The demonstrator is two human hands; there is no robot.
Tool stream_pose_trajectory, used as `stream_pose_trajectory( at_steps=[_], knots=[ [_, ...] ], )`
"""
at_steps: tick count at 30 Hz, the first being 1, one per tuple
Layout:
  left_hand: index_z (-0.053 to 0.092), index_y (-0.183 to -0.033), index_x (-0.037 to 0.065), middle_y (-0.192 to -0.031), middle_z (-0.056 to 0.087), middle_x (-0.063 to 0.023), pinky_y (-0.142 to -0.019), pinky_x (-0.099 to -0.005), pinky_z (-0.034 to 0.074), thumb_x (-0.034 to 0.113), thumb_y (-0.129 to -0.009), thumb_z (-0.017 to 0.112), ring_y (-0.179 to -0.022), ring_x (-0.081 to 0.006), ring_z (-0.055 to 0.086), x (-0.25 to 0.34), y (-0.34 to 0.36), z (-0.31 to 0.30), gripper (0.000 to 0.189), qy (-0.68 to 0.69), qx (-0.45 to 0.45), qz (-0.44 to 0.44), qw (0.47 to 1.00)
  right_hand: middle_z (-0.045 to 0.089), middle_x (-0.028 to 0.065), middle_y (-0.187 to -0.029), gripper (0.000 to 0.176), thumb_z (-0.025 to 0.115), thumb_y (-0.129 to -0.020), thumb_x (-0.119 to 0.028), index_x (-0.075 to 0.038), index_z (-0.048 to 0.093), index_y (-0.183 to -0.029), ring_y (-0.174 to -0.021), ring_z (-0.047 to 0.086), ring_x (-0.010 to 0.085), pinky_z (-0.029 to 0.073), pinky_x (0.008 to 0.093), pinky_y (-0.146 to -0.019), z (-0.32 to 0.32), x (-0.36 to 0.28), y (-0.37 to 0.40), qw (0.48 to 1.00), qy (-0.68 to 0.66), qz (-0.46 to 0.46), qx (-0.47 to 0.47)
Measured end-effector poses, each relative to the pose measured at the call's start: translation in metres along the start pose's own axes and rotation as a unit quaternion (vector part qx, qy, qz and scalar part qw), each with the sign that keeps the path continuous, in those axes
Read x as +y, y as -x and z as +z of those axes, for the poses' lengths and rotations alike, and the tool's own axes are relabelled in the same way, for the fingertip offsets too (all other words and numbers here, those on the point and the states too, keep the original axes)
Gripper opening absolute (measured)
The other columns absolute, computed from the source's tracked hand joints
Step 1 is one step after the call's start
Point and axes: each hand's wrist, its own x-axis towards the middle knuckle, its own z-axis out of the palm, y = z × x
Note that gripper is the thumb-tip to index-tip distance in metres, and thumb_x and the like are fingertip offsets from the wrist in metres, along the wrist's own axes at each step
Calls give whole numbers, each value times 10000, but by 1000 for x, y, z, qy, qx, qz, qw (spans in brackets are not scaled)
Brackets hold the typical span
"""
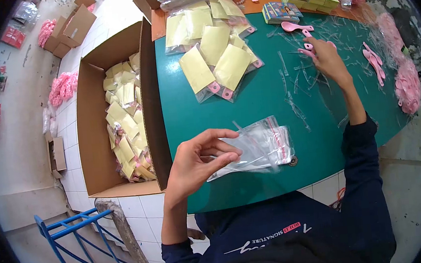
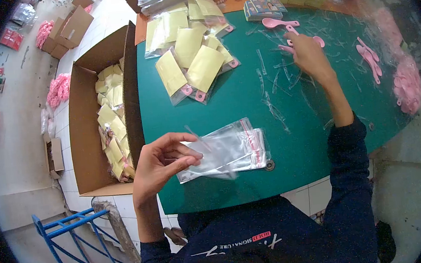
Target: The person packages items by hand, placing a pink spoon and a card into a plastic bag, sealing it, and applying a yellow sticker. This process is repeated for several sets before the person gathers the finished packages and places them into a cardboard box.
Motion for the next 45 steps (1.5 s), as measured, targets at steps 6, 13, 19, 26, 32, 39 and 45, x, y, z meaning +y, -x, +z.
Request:
stream_pose_trajectory(
  at_steps=[6,13,19,26,32,39,45],
  knots=[
    [613,-1075,6,-842,680,-68,-656,-202,495,88,-830,657,-771,-84,643,4,3,13,262,-33,-19,-29,999,532,160,-903,138,525,-855,-94,-23,587,-957,-806,547,332,431,413,-730,-55,-67,27,999,-44,11,31],
    [609,-1070,6,-852,685,-85,-649,-209,515,57,-814,663,-797,-113,659,9,10,31,267,-100,-46,-1,994,535,67,-792,179,553,-889,-171,-23,643,-933,-656,529,143,436,294,-581,-77,-142,57,889,-397,-96,-207],
    [601,-1048,13,-875,681,-89,-660,-231,529,73,-833,645,-809,-133,663,1,10,34,228,-111,-56,4,992,621,74,-831,193,639,-832,-195,-33,664,-932,-700,571,148,465,274,-613,-85,-132,41,800,-411,-160,-408],
    [540,-967,12,-833,686,-67,-606,-221,507,87,-868,600,-795,-124,668,-4,13,22,138,-46,-27,35,998,549,165,-988,278,480,-910,-215,-5,612,-1033,-859,553,266,437,357,-789,-95,104,21,995,36,59,76],
    [532,-1005,14,-847,691,-93,-655,-229,518,68,-855,616,-815,-143,672,-6,4,28,180,-12,-32,37,999,510,119,-886,322,395,-961,-230,-7,617,-1029,-776,534,184,429,299,-732,-102,-79,72,992,-101,50,60],
    [538,-1059,14,-866,691,-103,-696,-231,528,54,-828,644,-829,-147,671,-7,9,28,257,-10,4,44,999,596,92,-831,144,543,-892,-56,43,587,-988,-639,582,91,462,194,-565,-92,-166,103,841,-537,67,6],
    [534,-1086,5,-925,683,-120,-726,-238,534,32,-823,639,-865,-149,664,-5,9,28,284,-22,12,55,998,604,112,-847,149,578,-865,-22,64,580,-987,-669,610,114,479,202,-592,-86,-174,103,839,-541,61,2]
  ],
)
